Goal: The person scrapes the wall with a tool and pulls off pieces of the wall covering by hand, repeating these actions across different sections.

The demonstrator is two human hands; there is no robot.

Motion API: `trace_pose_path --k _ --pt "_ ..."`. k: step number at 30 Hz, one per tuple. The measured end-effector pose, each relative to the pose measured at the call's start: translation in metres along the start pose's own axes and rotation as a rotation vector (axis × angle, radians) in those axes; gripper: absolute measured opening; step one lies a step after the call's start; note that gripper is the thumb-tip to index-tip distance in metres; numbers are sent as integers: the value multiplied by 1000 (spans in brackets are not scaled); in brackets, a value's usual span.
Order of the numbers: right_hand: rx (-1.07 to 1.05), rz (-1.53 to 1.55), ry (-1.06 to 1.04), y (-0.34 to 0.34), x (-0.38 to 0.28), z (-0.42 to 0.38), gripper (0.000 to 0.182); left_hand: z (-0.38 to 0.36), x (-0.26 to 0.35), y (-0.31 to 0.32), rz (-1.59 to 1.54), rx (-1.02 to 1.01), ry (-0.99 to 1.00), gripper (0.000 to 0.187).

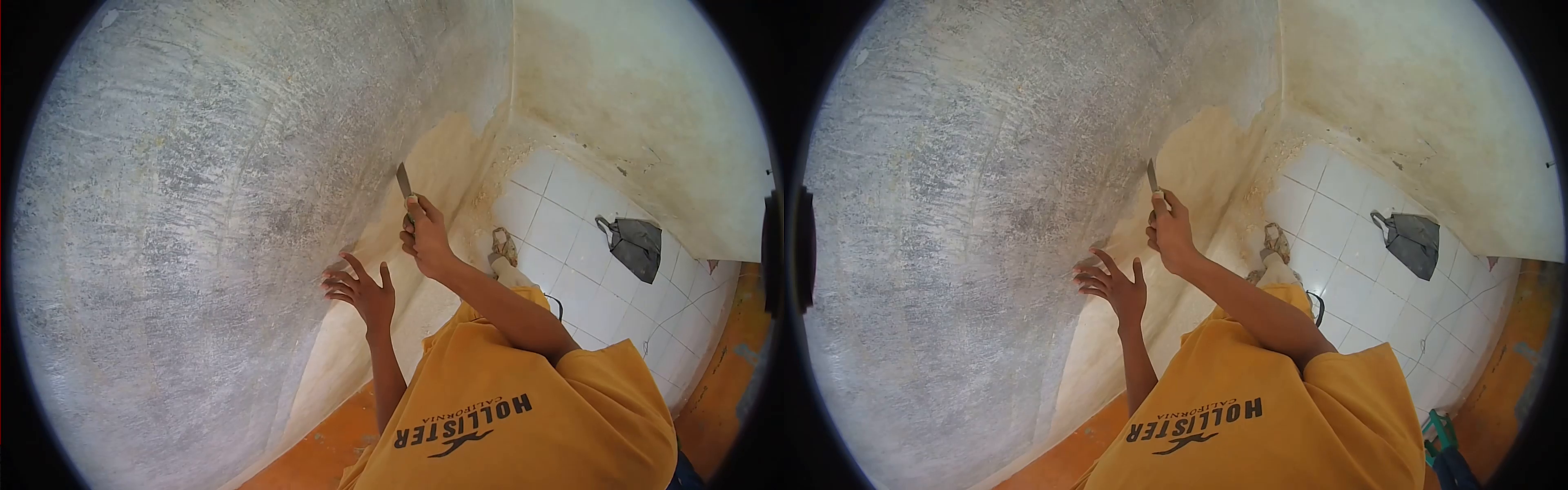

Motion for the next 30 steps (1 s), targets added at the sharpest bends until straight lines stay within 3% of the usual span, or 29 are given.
trace_pose_path --k 10,13,16,22,28,30 --pt "-30 29 -11 -10 -1 7 18 0 2 2 -2 -35 -28 100" --pt "-17 20 62 0 -9 -10 18 0 4 2 -25 38 10 93" --pt "-49 20 -14 -8 -4 8 18 -1 3 1 -21 44 38 93" --pt "113 32 47 3 4 8 17 -2 5 -2 -25 10 17 94" --pt "-65 72 107 6 -5 -13 13 -3 3 -4 -59 12 24 94" --pt "34 101 81 -10 1 20 14 -2 4 -1 -50 31 22 94"
Point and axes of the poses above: each hand's wrist, its own z-axis towards the middle knuckle, its own y-axis out of the palm, x = y × z, the point moved 1 cm from there along z, towards the middle knuckle, and after that the axes turned 8 degrees about -z, right-handed, at the moved point
